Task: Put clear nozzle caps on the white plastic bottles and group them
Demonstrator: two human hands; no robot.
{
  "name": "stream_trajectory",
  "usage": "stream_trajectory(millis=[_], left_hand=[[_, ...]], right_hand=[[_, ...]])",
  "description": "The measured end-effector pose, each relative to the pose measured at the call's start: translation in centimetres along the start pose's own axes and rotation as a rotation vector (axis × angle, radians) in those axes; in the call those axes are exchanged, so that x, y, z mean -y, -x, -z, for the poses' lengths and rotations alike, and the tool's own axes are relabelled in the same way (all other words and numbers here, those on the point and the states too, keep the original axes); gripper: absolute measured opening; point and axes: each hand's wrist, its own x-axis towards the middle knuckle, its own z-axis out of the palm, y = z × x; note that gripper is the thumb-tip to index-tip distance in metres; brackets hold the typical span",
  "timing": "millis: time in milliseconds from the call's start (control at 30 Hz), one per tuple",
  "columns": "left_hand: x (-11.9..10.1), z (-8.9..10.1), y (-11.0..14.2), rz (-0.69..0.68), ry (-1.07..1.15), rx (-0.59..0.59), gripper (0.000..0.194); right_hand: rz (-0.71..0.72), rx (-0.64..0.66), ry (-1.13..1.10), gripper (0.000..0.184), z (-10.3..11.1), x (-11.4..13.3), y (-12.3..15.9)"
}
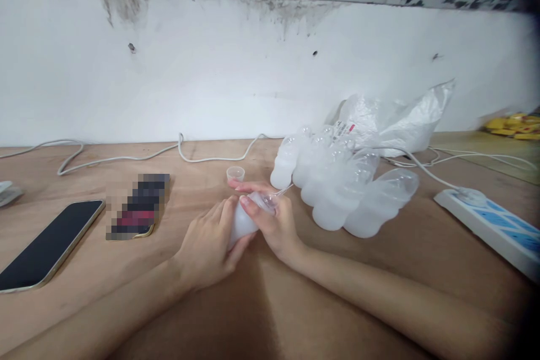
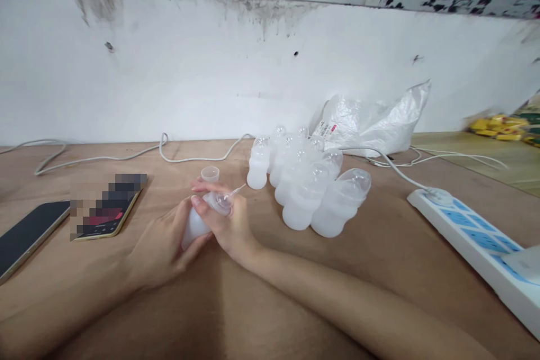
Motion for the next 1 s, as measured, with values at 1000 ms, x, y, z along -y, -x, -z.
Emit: stream_trajectory(millis=[1000], left_hand=[[0.9,0.2,-0.4,0.169,0.28,0.024,0.044]], right_hand=[[-0.076,0.191,-0.187,0.036,0.5,-1.8,-1.0]])
